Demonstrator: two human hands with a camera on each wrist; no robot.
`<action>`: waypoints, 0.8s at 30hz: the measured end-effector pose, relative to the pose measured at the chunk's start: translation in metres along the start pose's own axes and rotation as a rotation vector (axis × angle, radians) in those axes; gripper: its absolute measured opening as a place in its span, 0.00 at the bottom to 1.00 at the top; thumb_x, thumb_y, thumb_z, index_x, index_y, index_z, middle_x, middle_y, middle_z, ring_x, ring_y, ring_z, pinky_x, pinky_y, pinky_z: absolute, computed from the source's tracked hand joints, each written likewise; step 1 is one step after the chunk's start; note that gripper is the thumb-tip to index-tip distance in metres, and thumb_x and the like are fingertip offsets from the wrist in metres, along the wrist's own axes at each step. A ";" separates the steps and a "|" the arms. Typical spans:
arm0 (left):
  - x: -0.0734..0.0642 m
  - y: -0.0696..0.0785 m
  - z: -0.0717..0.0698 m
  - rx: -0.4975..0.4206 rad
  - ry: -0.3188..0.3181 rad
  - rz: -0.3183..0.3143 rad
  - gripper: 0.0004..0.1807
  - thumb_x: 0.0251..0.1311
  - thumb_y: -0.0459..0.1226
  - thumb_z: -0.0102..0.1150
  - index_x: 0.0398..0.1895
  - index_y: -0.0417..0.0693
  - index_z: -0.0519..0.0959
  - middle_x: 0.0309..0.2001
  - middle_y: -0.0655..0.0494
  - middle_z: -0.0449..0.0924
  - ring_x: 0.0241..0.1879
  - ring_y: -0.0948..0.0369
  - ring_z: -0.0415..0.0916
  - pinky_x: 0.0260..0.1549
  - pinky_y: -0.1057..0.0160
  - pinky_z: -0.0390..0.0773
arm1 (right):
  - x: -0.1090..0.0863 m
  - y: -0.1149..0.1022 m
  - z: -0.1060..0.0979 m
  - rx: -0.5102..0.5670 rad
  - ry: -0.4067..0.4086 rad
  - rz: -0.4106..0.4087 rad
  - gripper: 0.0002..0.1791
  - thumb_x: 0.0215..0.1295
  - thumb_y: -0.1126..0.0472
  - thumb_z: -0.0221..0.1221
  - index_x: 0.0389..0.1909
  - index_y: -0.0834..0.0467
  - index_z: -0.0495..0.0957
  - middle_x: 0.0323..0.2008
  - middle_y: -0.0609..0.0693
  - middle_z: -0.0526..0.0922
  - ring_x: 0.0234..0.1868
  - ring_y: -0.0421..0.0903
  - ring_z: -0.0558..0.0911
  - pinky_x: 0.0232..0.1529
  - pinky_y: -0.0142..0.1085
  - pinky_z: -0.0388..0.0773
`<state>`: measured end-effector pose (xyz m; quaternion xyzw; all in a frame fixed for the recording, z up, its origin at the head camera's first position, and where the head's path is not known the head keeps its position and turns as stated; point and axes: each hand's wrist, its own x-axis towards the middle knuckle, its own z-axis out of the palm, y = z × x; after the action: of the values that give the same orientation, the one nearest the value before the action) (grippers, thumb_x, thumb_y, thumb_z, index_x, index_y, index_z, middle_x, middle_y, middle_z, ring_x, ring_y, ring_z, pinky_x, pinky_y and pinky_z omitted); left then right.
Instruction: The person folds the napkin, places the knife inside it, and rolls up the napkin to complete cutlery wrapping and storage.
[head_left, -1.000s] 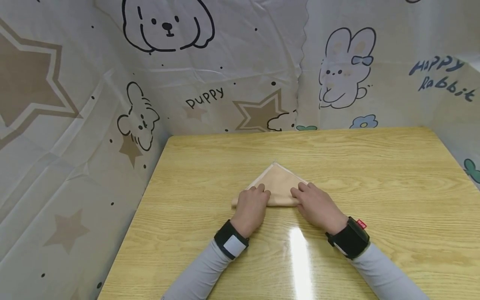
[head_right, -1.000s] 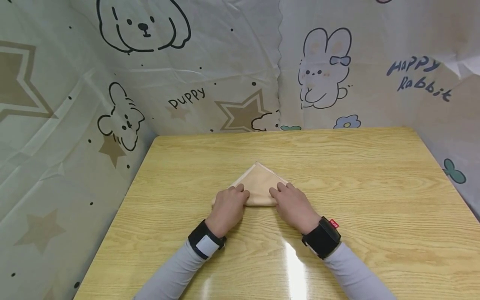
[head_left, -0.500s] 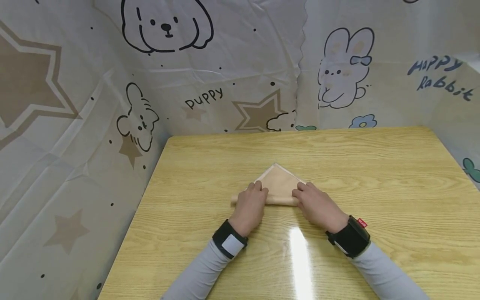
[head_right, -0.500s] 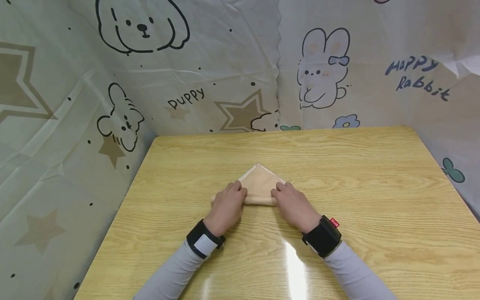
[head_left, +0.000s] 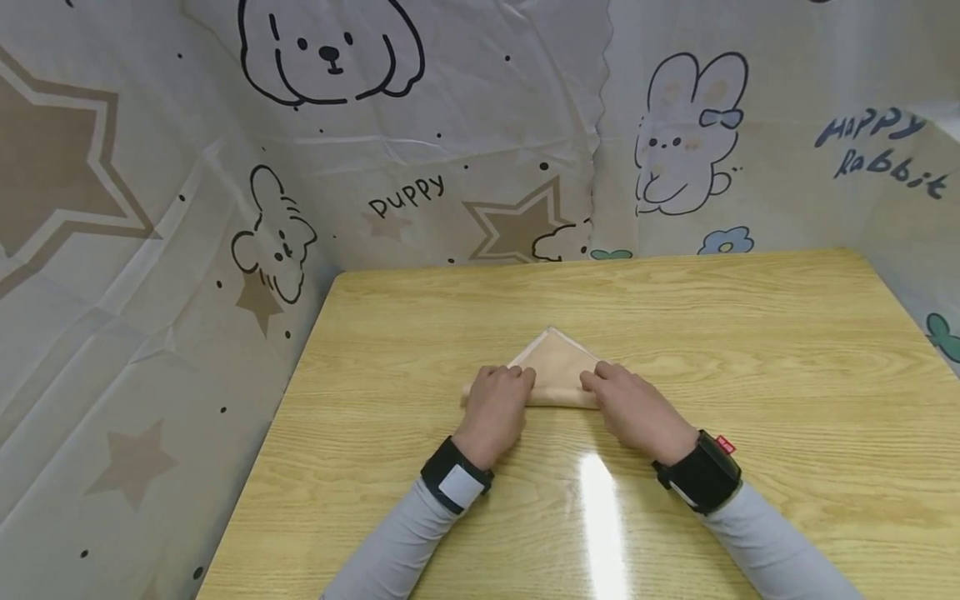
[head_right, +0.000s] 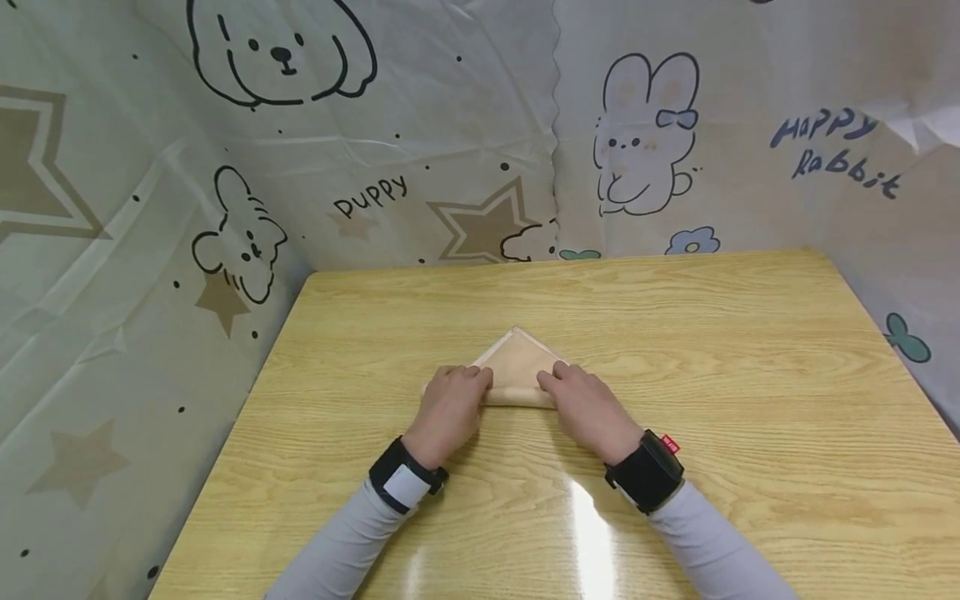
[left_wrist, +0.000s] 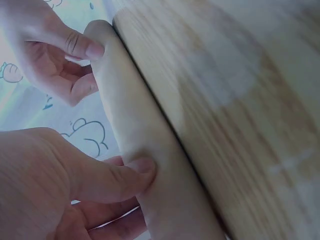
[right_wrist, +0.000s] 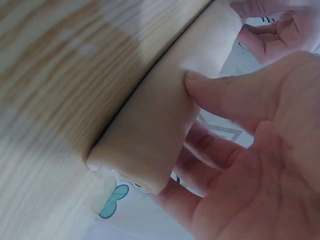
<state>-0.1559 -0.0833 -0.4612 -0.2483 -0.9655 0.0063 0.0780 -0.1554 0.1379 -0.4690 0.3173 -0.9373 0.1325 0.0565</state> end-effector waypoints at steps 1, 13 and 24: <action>0.000 0.000 0.000 0.003 0.002 -0.006 0.07 0.54 0.29 0.62 0.34 0.50 0.80 0.32 0.55 0.83 0.34 0.57 0.77 0.44 0.53 0.75 | 0.000 0.000 0.000 -0.004 0.012 0.008 0.08 0.61 0.71 0.60 0.40 0.59 0.80 0.35 0.53 0.76 0.33 0.49 0.72 0.30 0.39 0.73; -0.002 0.001 0.005 -0.053 0.033 -0.009 0.05 0.57 0.28 0.60 0.35 0.42 0.83 0.35 0.50 0.69 0.26 0.58 0.68 0.23 0.63 0.74 | 0.002 0.000 0.004 0.005 0.142 0.022 0.08 0.56 0.71 0.65 0.36 0.58 0.83 0.32 0.51 0.78 0.32 0.49 0.75 0.27 0.39 0.78; -0.001 0.003 0.006 0.001 0.040 -0.008 0.08 0.56 0.30 0.63 0.39 0.44 0.79 0.33 0.51 0.74 0.29 0.57 0.73 0.23 0.62 0.77 | 0.002 0.001 0.002 -0.011 0.117 -0.001 0.10 0.48 0.71 0.68 0.34 0.60 0.86 0.30 0.53 0.81 0.31 0.50 0.78 0.30 0.44 0.79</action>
<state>-0.1547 -0.0804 -0.4673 -0.2445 -0.9647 0.0017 0.0976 -0.1580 0.1368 -0.4704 0.3089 -0.9330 0.1457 0.1132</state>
